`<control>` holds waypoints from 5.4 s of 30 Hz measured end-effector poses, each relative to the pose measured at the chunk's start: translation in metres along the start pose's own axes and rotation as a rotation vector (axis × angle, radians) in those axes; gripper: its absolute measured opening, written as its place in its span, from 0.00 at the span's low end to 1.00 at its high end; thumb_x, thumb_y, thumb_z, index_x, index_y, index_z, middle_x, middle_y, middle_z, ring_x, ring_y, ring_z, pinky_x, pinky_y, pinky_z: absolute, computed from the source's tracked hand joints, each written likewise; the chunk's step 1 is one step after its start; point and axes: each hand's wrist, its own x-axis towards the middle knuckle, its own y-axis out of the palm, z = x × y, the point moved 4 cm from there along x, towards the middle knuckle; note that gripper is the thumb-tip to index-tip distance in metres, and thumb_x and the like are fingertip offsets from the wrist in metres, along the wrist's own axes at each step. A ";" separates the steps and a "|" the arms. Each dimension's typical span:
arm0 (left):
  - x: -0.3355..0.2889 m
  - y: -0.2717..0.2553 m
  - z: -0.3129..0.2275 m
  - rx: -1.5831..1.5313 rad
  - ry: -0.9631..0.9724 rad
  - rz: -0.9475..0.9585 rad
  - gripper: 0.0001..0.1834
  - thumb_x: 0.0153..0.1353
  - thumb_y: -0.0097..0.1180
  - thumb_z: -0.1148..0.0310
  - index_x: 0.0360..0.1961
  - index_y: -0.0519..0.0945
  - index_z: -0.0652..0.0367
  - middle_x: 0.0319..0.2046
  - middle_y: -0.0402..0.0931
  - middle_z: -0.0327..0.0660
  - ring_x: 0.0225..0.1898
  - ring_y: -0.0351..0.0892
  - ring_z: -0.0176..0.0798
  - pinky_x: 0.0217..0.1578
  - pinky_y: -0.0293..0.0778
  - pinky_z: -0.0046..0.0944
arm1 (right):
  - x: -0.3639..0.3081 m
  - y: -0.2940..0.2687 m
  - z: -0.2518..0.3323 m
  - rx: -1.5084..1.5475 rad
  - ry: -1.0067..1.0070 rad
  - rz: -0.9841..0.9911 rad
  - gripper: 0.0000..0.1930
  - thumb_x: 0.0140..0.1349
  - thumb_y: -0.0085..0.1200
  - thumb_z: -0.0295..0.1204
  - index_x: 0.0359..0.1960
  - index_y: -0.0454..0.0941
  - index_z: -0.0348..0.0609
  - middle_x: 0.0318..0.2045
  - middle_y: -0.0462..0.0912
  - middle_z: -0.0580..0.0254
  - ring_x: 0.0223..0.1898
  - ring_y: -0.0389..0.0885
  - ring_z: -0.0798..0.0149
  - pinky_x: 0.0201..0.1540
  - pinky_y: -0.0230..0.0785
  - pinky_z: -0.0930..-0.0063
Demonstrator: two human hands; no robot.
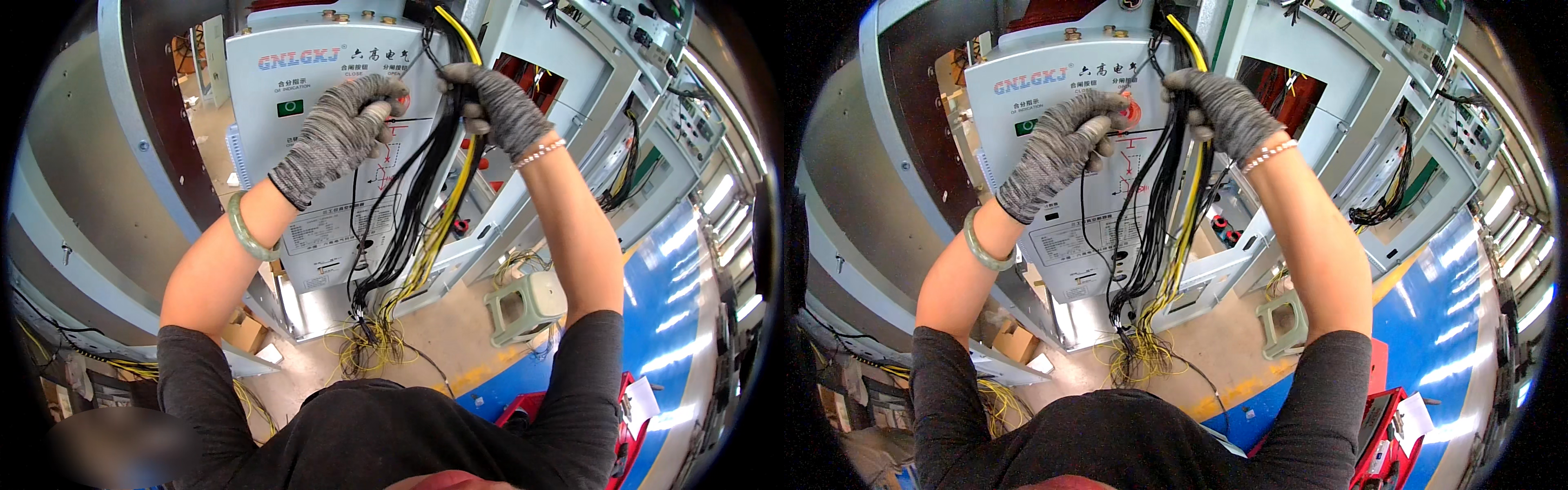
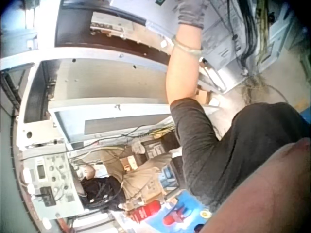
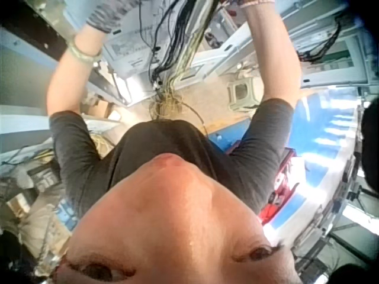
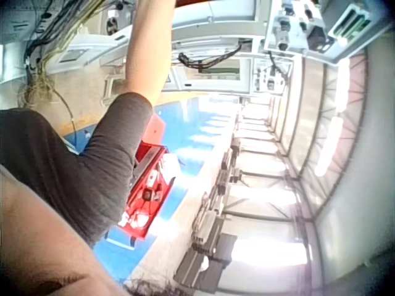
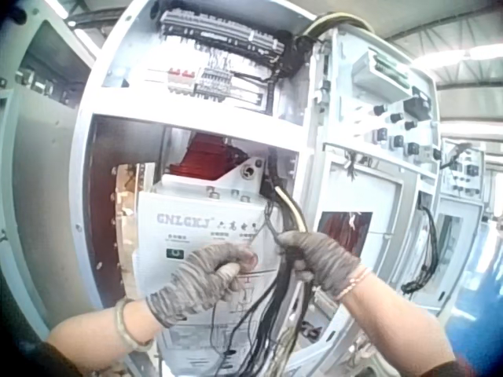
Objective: The person organizes and routes bundles of black and yellow wires inside an electrical cabinet. They pull, separate, and arrange the wires through openings and along the interior surfaces of the panel.
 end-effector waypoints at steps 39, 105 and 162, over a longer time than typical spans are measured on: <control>0.020 0.036 -0.004 -0.054 -0.131 -0.098 0.19 0.52 0.61 0.57 0.36 0.78 0.62 0.28 0.77 0.38 0.27 0.76 0.31 0.31 0.74 0.30 | -0.010 -0.032 0.046 -0.302 -0.071 0.051 0.12 0.56 0.54 0.29 0.41 0.76 0.39 0.13 0.70 0.70 0.10 0.62 0.80 0.09 0.52 0.87; 0.094 0.058 -0.025 -0.427 -0.107 0.025 0.13 0.60 0.52 0.63 0.44 0.74 0.57 0.27 0.75 0.39 0.23 0.76 0.33 0.18 0.76 0.30 | 0.023 -0.014 0.074 -0.518 -0.175 -0.123 0.10 0.58 0.55 0.38 0.35 0.78 0.45 0.19 0.77 0.74 0.18 0.73 0.80 0.16 0.65 0.89; -0.189 -0.075 0.153 0.405 -0.421 0.141 0.14 0.55 0.59 0.63 0.33 0.74 0.65 0.16 0.66 0.34 0.19 0.66 0.28 0.22 0.67 0.31 | 0.054 -0.022 0.065 -1.395 -0.621 -0.465 0.22 0.61 0.43 0.46 0.29 0.76 0.37 0.21 0.76 0.41 0.27 0.76 0.41 0.31 0.66 0.56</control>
